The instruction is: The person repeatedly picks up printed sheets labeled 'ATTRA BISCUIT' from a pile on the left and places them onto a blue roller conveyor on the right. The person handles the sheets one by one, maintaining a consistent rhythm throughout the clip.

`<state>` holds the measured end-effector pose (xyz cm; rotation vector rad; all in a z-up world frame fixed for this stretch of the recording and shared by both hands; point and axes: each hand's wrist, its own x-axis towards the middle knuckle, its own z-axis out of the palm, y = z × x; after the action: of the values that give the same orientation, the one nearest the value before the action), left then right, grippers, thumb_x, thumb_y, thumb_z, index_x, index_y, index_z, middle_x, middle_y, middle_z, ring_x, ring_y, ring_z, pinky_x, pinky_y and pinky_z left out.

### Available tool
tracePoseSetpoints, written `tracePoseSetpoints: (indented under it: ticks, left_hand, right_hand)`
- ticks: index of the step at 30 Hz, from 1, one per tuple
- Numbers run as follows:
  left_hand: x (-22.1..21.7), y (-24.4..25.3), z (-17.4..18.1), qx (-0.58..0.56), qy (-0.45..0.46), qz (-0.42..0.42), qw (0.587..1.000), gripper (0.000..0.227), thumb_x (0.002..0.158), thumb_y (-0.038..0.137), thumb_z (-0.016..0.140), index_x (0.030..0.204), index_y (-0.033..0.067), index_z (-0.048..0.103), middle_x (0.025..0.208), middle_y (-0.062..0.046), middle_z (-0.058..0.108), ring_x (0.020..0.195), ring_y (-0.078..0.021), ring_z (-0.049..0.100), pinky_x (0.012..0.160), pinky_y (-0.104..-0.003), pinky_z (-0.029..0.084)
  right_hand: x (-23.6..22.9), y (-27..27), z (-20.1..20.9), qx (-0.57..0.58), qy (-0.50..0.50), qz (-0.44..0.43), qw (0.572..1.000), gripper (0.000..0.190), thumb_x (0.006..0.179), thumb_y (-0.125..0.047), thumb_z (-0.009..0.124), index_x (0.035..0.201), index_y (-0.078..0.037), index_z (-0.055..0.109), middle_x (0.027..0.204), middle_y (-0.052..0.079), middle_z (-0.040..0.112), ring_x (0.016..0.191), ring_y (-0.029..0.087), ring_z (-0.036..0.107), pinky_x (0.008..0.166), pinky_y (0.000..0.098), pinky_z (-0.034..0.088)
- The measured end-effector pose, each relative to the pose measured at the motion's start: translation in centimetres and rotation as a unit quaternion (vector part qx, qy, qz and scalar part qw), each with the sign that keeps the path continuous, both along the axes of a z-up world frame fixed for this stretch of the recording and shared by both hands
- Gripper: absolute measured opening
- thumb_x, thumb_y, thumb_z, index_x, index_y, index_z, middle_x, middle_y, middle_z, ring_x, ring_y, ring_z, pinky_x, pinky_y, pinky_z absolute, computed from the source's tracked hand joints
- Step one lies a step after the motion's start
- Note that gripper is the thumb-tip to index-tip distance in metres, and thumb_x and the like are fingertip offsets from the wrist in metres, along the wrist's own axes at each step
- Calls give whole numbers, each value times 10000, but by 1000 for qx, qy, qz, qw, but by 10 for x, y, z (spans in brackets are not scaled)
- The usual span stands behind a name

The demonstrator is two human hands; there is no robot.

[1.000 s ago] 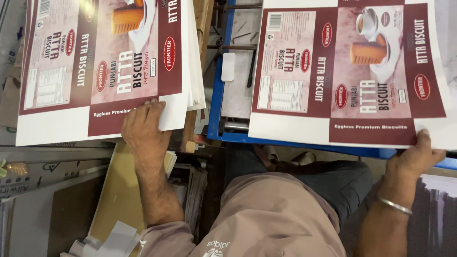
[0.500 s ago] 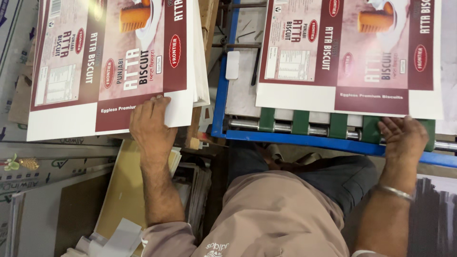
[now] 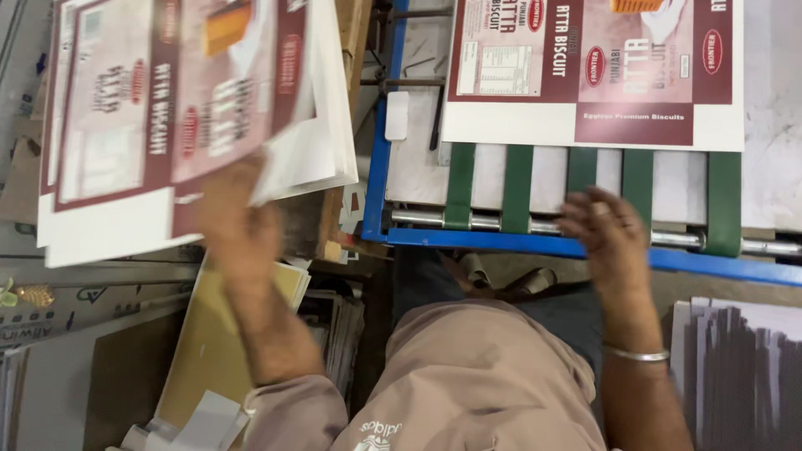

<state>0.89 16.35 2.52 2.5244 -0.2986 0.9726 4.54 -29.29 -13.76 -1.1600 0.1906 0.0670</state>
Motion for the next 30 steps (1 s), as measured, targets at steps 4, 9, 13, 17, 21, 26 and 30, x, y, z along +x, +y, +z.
tracePoseSetpoints:
  ticks: [4,9,13,17,21,26,30]
  left_hand:
    - [7,-99,-18,182,130,-19,974,507,805,85,636,1293,-55,621,1249,-214,644,1220,-364,581,1088,-538,414]
    - [-2,-173,-19,161,163,-166,959,672,880,407,708,1362,-44,577,1374,-244,572,1332,-377,508,1193,-608,285]
    - [-15,-145,-11,201,197,-129,951,707,927,479,702,1413,-16,568,1456,-211,543,1419,-363,457,1226,-594,267]
    - [-28,-100,-1,198,196,-53,959,667,923,441,722,1412,15,566,1488,-205,535,1430,-375,443,1218,-574,274]
    - [-3,-61,0,225,159,37,961,702,857,395,755,1387,-26,571,1468,-255,533,1408,-404,448,1193,-588,285]
    - [26,-23,-10,228,132,59,963,493,915,123,754,1376,4,627,1378,-167,636,1316,-333,586,1107,-478,473]
    - [27,-18,-13,222,77,46,971,395,898,53,757,1281,18,671,1227,-131,681,1152,-303,661,949,-427,560]
  right_hand:
    - [-7,65,16,45,-70,245,966,499,963,-237,637,1405,-28,536,1320,152,678,1186,298,687,974,435,627]
    - [-9,111,13,197,15,161,967,401,1052,-112,647,1411,17,524,1189,122,621,1068,245,612,917,384,558]
    - [6,69,8,157,71,-37,984,463,970,-51,585,1423,-45,490,1284,82,652,1158,230,678,952,400,620]
    - [31,-16,-21,84,-16,-154,984,357,1039,40,562,1394,63,552,1274,150,639,1124,265,677,960,401,620]
    - [45,-95,-67,36,-64,-281,957,354,1002,124,533,1354,97,553,1296,199,682,1123,297,748,1005,434,688]
    - [50,-160,-101,38,-81,-395,914,408,904,129,542,1261,-21,416,1278,175,637,1078,300,752,986,501,737]
    - [41,-185,-109,102,-13,-384,918,271,1037,18,531,1291,111,537,1259,228,702,1116,355,779,994,500,722]
